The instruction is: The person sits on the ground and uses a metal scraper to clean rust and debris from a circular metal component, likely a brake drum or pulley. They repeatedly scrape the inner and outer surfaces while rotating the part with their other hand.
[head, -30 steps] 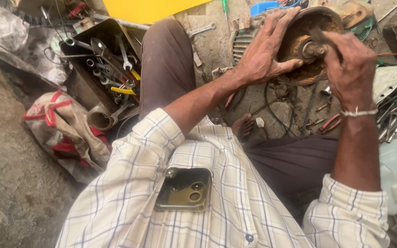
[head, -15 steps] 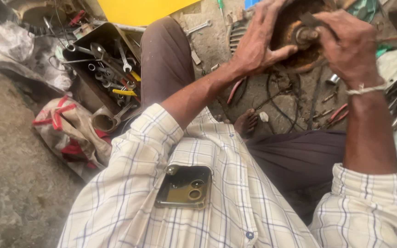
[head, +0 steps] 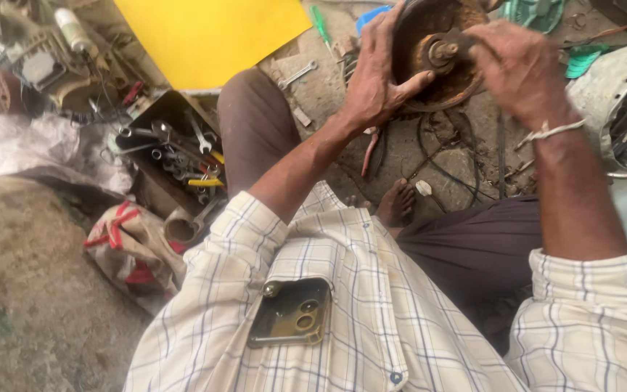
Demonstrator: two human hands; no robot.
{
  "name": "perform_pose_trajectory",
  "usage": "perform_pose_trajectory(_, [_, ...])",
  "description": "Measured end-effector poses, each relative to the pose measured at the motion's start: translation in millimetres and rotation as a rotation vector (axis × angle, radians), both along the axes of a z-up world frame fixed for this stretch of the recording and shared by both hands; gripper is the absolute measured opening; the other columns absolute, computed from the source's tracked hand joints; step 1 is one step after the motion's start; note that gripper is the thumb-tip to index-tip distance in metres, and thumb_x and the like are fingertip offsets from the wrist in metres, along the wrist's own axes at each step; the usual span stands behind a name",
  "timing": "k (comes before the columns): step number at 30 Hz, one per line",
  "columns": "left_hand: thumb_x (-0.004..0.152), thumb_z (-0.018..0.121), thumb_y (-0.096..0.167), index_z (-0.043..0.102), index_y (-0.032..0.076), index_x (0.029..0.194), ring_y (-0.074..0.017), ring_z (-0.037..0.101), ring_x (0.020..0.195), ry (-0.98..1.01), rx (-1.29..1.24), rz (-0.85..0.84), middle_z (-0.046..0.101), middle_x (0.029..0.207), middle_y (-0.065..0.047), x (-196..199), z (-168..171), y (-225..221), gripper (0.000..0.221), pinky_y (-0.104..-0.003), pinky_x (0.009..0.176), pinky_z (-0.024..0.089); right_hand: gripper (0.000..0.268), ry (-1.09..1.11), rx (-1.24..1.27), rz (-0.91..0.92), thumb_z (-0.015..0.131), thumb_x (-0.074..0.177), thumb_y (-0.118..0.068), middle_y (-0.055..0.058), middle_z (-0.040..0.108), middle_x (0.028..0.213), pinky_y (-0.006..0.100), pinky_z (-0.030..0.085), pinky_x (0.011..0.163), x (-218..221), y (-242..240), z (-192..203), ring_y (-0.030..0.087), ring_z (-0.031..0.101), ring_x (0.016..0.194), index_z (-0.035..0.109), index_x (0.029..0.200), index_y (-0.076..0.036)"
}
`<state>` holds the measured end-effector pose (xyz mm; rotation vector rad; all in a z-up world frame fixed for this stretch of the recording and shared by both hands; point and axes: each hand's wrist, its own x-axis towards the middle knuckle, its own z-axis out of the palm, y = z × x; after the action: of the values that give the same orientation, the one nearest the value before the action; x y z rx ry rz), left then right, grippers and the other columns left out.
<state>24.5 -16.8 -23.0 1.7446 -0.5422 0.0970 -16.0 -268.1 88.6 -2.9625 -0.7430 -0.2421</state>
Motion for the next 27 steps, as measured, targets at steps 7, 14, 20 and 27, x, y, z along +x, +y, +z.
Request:
perform_pose_trajectory(7, [0.089,0.089,0.045,0.015,0.019,0.164,-0.0387,0.040,0.149,0.009,-0.010,0.012,0.031,0.158,-0.018,-5.3,5.6,9.8,0.109,-0.050,0.127,0.043,0.016,0.036,0.152,-0.113,0.061,0.117,-0.009,0.013,0.075,0.115,0.034,0.062,0.089,9.9,17.7,-28.5,0.022,0.074,0.101,0.073,0.128,-0.005])
perform_pose_trajectory(14, [0.088,0.089,0.046,0.014,0.016,0.163,-0.0400,0.038,0.149,0.036,-0.001,-0.027,0.030,0.157,-0.020,0.2,17.4,6.9,0.110,-0.051,0.124,0.041,0.013,0.049,0.083,-0.048,0.066,0.117,-0.012,0.011,0.075,0.121,0.029,0.061,0.090,11.2,10.9,0.6,0.019,0.073,0.104,0.071,0.128,-0.006])
perform_pose_trajectory(20, [0.090,0.086,0.051,0.013,0.019,0.164,-0.0391,0.037,0.152,0.018,-0.007,-0.009,0.029,0.160,-0.018,-2.5,7.8,9.2,0.109,-0.053,0.128,0.042,0.015,0.128,0.085,-0.053,0.067,0.114,-0.011,0.011,0.076,0.118,0.030,0.060,0.086,30.7,23.7,-10.8,0.020,0.073,0.097,0.075,0.127,-0.007])
perform_pose_trajectory(27, [0.089,0.086,0.054,0.013,0.018,0.163,-0.0417,0.034,0.152,-0.031,0.028,0.008,0.025,0.162,-0.019,1.2,-1.6,4.2,0.110,-0.055,0.127,0.040,0.013,0.137,0.059,-0.107,0.071,0.114,-0.015,0.012,0.076,0.121,0.032,0.059,0.086,24.4,15.5,-1.9,0.021,0.073,0.102,0.075,0.124,-0.007])
